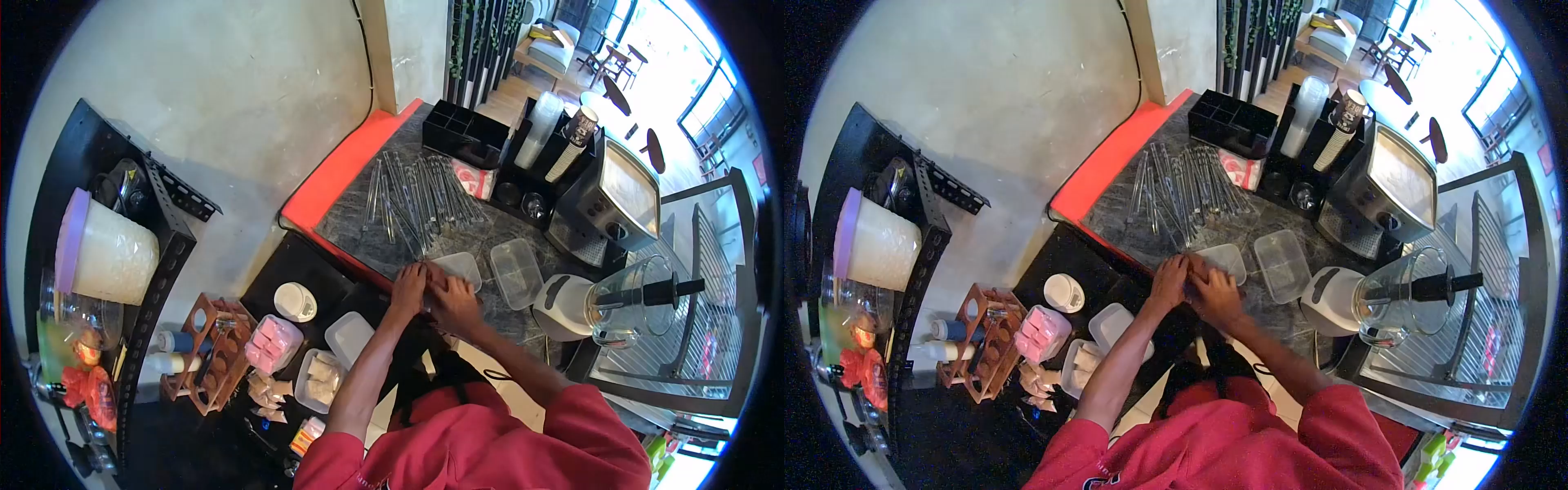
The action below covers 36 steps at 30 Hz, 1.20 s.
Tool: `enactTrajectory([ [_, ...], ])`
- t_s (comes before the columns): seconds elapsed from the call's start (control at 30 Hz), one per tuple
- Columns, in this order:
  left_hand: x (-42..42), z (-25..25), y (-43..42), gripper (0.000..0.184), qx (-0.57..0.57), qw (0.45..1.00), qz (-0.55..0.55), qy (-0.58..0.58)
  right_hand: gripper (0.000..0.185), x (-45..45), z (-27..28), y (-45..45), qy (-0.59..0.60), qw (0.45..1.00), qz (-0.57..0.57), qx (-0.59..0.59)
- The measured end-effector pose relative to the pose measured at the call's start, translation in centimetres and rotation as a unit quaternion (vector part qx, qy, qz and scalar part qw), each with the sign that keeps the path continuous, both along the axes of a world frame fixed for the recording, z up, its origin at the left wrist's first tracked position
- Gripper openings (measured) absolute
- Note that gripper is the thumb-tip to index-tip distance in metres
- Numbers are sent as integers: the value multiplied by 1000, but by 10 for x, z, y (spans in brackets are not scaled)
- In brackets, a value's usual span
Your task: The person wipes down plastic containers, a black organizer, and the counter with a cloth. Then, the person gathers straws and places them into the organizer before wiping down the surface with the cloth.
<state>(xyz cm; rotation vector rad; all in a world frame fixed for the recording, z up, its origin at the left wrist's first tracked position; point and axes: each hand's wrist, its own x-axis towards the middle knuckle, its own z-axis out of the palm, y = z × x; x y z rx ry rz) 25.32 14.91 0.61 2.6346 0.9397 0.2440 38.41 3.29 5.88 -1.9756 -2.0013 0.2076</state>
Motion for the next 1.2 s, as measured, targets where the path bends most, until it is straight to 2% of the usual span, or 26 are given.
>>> enactTrajectory([
  [0.07,0,9,-1,102,-11,1000,13,-18,75,11,10,17,-29,999,7,34],
  [0.13,-1,17,-4,103,-25,999,22,-34,70,23,12,37,-35,993,99,53],
  [0.27,-4,30,-7,104,-71,996,20,-51,64,29,-30,38,24,995,92,42],
  [0.37,0,17,-4,106,-71,997,9,-31,65,35,-38,11,-44,995,82,31],
  [0.43,0,15,-1,106,-63,998,0,-19,46,39,-29,-6,-83,995,57,12],
  [0.53,0,22,-7,109,-44,999,-18,-19,42,44,-35,-15,-24,998,49,26],
  [0.57,3,28,-10,112,-45,999,-14,5,37,43,-43,-10,-30,995,49,77],
  [0.6,6,30,-14,116,-45,998,-11,30,37,42,-40,-8,-32,995,47,79],
  [0.67,7,35,-22,119,-33,999,-14,15,29,40,-33,-4,49,995,37,76],
  [0.7,8,33,-26,123,-24,1000,-15,3,29,40,-31,-1,49,995,36,77],
  [0.73,11,24,-26,126,-25,999,-30,-8,21,39,-30,4,85,992,2,89],
  [0.8,17,18,-24,125,-12,999,-30,-13,14,33,-28,14,123,987,-31,102],
  [0.83,19,18,-22,124,1,999,-28,-20,14,27,-26,20,315,934,-103,131],
  [0.87,19,18,-19,124,2,999,-27,-20,14,26,-23,26,493,839,-169,154],
  [0.9,19,22,-15,124,-8,999,-33,11,16,31,-25,31,472,832,-170,239],
  [0.97,19,23,-11,124,-20,998,-37,43,19,50,-21,32,278,897,-251,234],
  [1.0,20,23,-10,124,-1,998,-40,43,27,49,-13,29,235,907,-281,205],
  [1.03,20,23,-9,124,19,998,-45,42,27,47,-14,25,236,907,-282,204],
  [1.1,23,33,-7,123,15,995,-66,68,43,44,-15,10,123,957,-186,188],
  [1.13,26,38,-4,121,12,992,-82,93,43,43,-14,4,122,956,-186,191],
  [1.17,31,36,1,121,14,992,-82,92,54,41,-14,-4,95,974,-149,141],
  [1.2,35,24,5,120,84,988,-114,65,65,37,-13,-13,68,988,-111,87],
])
